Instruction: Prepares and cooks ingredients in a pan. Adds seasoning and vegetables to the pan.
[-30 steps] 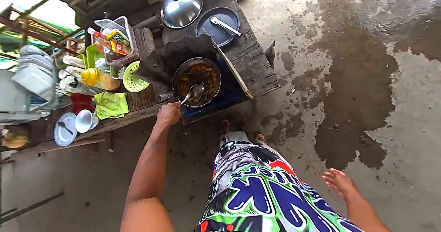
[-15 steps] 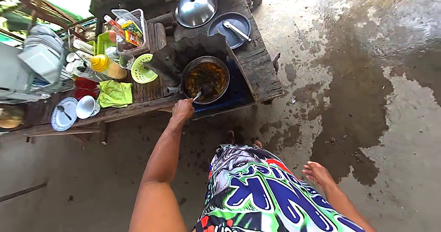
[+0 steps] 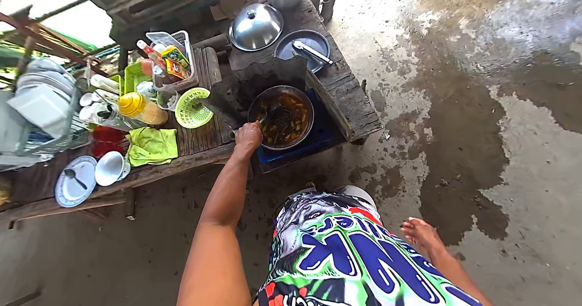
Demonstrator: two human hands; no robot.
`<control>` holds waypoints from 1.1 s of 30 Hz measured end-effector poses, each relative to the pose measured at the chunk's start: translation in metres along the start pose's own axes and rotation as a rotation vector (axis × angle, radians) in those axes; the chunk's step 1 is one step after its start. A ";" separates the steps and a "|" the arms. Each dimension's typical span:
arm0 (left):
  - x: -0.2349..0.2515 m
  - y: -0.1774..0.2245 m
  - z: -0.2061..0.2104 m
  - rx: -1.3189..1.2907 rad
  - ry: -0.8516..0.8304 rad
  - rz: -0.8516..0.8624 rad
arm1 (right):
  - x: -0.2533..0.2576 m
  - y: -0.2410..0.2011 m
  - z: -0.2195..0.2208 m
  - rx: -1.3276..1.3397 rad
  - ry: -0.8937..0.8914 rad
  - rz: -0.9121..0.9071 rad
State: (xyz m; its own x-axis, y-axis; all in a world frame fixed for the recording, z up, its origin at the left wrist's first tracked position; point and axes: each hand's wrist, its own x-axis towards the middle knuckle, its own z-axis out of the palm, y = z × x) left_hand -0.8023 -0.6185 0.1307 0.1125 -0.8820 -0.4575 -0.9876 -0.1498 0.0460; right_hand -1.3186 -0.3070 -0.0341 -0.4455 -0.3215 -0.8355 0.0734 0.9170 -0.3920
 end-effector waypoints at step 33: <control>-0.050 0.007 0.014 -0.027 0.014 -0.051 | 0.010 0.048 -0.043 -0.064 -0.040 0.104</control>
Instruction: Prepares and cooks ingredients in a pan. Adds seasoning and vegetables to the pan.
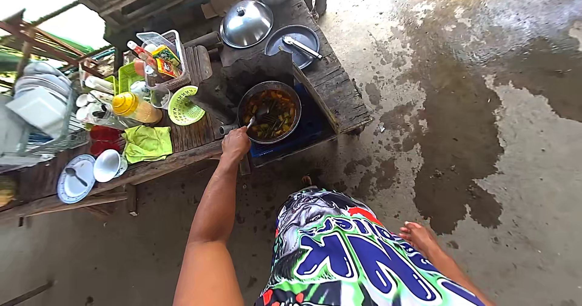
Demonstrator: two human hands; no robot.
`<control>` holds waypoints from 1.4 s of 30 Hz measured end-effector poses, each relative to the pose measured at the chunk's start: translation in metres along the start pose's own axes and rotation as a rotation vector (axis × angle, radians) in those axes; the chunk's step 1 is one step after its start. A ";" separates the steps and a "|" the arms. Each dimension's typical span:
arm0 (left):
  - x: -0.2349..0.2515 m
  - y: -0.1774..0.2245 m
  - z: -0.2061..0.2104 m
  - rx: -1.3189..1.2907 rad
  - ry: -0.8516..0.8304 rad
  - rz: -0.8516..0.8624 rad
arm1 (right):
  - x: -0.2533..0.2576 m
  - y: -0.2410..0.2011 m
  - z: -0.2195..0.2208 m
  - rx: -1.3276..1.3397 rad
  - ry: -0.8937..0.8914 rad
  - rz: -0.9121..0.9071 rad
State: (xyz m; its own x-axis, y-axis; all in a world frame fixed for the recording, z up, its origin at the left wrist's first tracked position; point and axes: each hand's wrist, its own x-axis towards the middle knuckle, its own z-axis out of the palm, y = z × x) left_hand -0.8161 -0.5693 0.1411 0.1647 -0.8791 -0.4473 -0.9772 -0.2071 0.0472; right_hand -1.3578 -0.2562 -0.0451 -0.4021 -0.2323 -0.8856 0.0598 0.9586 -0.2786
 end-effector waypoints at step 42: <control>0.055 0.033 -0.017 -0.071 0.037 -0.049 | -0.016 -0.004 0.002 0.028 0.022 -0.028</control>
State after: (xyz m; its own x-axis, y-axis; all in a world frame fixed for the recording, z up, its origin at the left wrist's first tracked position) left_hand -0.8366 -0.6322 0.1335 0.2182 -0.8820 -0.4178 -0.9561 -0.2790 0.0896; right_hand -1.3497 -0.2563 -0.0305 -0.4241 -0.2546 -0.8691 0.0736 0.9468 -0.3133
